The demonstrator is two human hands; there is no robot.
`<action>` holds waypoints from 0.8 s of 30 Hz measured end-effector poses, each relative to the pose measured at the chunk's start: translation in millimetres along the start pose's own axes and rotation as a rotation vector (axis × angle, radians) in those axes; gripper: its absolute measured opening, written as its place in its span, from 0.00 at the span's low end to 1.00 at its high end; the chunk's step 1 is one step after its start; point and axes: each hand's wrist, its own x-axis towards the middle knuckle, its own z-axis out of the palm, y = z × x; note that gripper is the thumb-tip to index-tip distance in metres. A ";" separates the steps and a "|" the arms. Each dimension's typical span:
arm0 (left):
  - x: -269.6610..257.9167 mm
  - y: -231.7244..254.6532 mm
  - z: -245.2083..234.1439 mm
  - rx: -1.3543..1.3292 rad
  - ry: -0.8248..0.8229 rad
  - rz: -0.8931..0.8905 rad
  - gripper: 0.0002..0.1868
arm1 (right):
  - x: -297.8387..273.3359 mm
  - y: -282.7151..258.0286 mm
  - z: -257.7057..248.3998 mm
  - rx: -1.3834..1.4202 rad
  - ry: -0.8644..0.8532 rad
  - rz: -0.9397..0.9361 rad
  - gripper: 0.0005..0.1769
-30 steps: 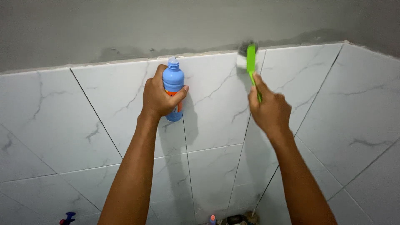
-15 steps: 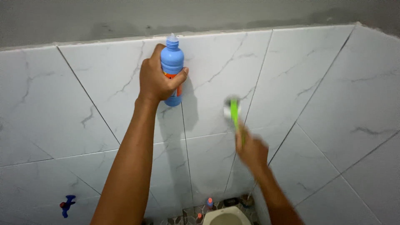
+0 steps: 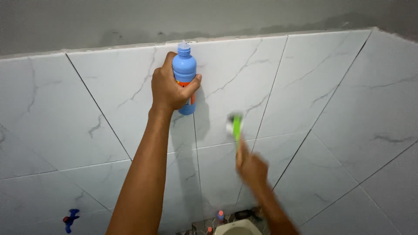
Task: The person scrubs the upper edge of white marble-patterned bathroom tiles with a green brush while holding a blue cleaning solution bottle. The person repeatedly scrubs the grout line and upper tile surface near the ceiling.
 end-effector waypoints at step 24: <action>-1.6 9.3 -5.7 0.105 -0.065 -0.127 0.26 | -11.7 16.3 86.9 0.037 0.143 0.032 0.32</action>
